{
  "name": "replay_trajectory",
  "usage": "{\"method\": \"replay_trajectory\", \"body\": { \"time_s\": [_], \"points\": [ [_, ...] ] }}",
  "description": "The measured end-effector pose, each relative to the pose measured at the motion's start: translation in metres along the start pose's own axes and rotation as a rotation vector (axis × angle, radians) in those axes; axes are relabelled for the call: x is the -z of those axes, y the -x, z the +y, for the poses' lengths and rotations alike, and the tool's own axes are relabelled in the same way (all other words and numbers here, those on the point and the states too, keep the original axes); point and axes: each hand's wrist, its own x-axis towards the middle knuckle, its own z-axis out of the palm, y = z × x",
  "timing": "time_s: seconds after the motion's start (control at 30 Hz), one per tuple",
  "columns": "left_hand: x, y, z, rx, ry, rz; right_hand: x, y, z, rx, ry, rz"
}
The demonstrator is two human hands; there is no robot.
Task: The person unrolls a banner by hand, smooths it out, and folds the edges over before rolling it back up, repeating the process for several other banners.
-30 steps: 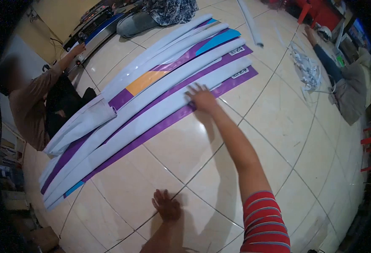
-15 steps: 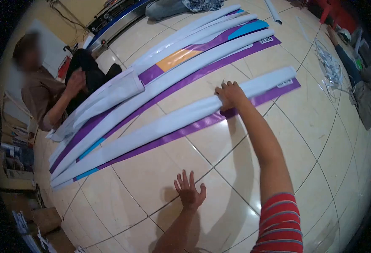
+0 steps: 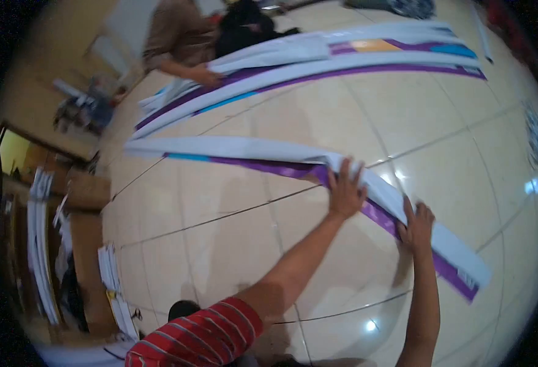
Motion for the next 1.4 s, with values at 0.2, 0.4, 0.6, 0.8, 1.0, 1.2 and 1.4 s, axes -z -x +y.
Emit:
{"method": "replay_trajectory", "body": {
  "time_s": [0.2, 0.4, 0.6, 0.8, 1.0, 1.2, 1.4],
  "points": [
    [0.094, 0.206, 0.005, 0.082, 0.006, -0.04, 0.001, 0.186, -0.006, 0.164, 0.135, 0.078],
    [0.248, 0.381, -0.039, 0.5, -0.172, -0.027, 0.053, 0.368, 0.232, -0.515, 0.439, -0.193],
    [0.271, 0.38, -0.111, 0.716, -0.249, -0.032, 0.048, 0.342, 0.045, -0.149, 0.037, -0.126],
    [0.288, 0.384, -0.151, 0.757, -0.356, -0.196, 0.019, 0.28, -0.103, -0.015, 0.104, -0.266],
    [0.369, 0.426, -0.247, 0.961, -0.11, -0.292, -0.019, 0.296, -0.182, 0.214, 0.138, -0.228],
    [0.429, 0.482, -0.351, 0.924, 0.027, -0.238, -0.04, 0.308, -0.256, 0.458, 0.008, -0.18],
    [0.426, 0.487, -0.383, 0.802, -0.493, -0.313, -0.046, 0.182, -0.25, 0.351, -0.485, -0.807]
  ]
}}
